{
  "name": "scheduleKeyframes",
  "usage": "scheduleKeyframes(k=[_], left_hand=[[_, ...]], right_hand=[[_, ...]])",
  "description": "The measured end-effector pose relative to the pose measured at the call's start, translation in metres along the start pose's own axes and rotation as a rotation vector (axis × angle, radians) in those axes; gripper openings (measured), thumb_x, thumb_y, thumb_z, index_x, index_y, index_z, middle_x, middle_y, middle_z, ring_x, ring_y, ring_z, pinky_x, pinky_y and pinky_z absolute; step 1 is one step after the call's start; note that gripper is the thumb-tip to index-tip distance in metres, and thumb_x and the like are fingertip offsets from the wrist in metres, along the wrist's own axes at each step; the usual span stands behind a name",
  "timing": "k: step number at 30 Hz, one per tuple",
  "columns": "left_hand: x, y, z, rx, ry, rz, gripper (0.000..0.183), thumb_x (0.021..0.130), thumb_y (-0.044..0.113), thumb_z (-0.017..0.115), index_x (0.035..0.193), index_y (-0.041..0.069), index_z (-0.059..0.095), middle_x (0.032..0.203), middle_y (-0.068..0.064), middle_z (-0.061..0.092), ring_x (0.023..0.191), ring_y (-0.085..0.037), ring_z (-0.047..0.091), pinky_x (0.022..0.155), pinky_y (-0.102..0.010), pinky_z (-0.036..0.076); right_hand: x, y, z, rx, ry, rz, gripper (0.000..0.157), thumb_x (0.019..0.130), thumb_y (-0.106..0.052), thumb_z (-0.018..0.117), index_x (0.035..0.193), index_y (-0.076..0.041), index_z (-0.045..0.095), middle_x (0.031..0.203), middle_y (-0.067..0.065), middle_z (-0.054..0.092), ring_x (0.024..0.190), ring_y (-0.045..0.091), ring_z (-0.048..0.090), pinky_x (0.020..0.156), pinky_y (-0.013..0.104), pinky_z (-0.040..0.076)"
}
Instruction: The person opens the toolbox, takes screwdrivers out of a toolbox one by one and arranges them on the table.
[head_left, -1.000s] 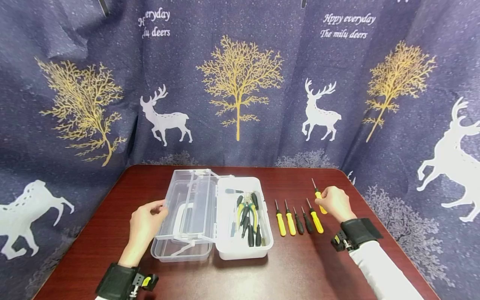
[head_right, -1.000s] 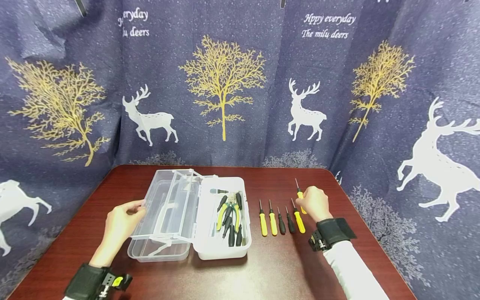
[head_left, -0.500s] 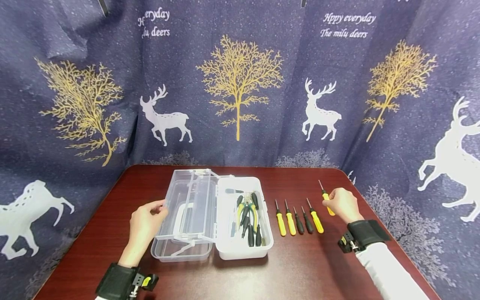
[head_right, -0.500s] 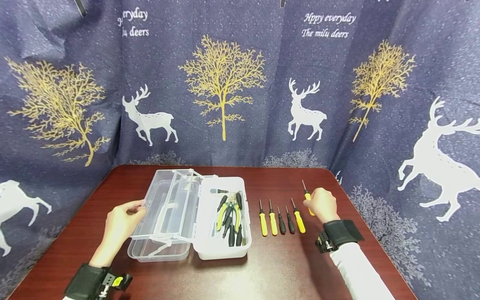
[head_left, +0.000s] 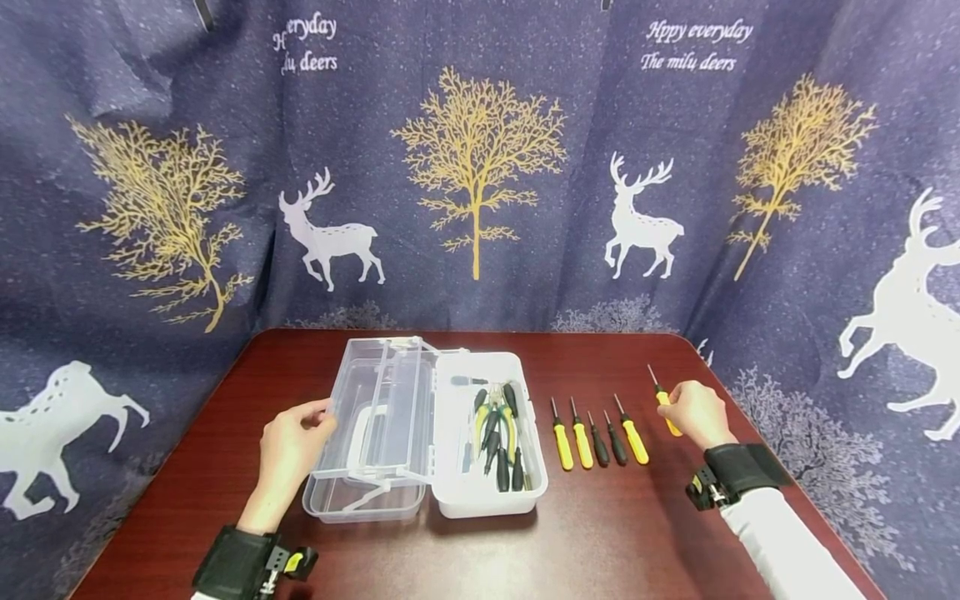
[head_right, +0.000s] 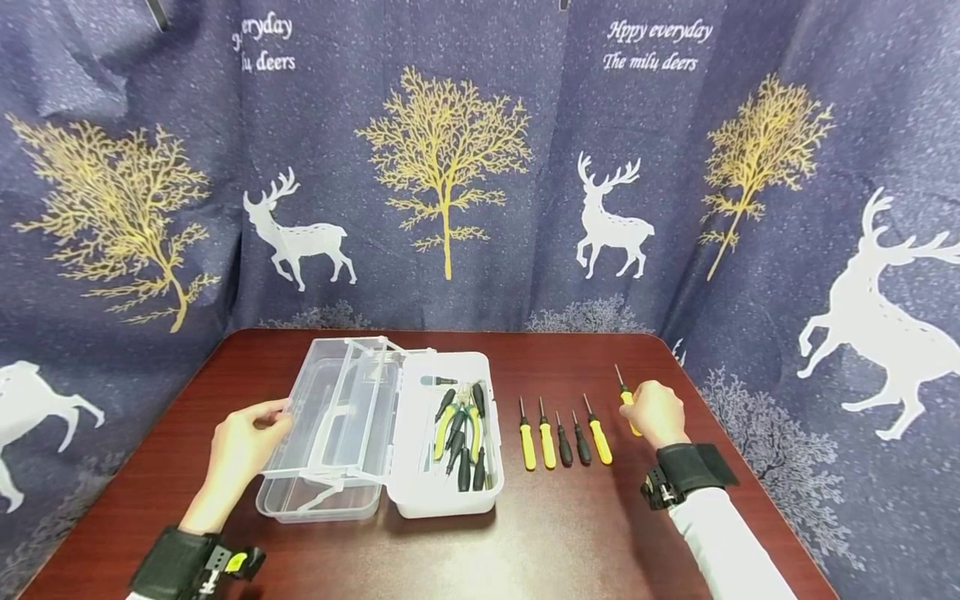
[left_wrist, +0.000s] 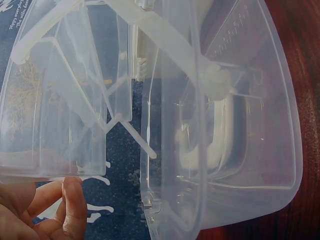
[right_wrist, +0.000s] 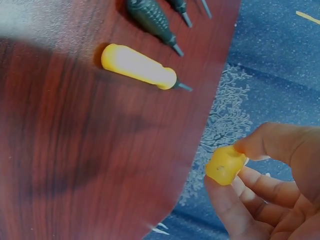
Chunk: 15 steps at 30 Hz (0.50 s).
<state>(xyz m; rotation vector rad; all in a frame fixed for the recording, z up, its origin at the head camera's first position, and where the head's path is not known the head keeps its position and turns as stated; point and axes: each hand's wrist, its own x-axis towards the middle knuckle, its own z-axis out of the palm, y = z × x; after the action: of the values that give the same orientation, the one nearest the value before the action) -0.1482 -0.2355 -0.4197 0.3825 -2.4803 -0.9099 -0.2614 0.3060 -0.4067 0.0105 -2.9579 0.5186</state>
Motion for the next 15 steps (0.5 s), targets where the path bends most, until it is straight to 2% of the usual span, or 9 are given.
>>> scheduleKeyframes(k=[8, 15], left_hand=[[0.0, 0.0, 0.0, 0.0, 0.0, 0.015, 0.025, 0.082, 0.014, 0.063, 0.102, 0.009, 0.076, 0.082, -0.01, 0.075, 0.066, -0.018, 0.063, 0.058, -0.026, 0.041], [0.0, -0.001, 0.001, 0.002, -0.01, 0.013, 0.025, 0.083, 0.015, 0.062, 0.104, 0.008, 0.075, 0.083, -0.011, 0.074, 0.064, -0.016, 0.061, 0.056, -0.024, 0.04]], right_hand=[[-0.001, 0.006, 0.007, -0.005, -0.028, 0.02, 0.02, 0.071, -0.016, 0.068, 0.061, -0.007, 0.055, 0.054, 0.001, 0.052, 0.056, 0.021, 0.053, 0.052, 0.031, 0.037], [0.0, 0.015, 0.022, -0.022, -0.031, 0.008, 0.016, 0.07, -0.015, 0.07, 0.071, -0.001, 0.063, 0.062, 0.009, 0.061, 0.062, 0.027, 0.058, 0.057, 0.044, 0.045]])
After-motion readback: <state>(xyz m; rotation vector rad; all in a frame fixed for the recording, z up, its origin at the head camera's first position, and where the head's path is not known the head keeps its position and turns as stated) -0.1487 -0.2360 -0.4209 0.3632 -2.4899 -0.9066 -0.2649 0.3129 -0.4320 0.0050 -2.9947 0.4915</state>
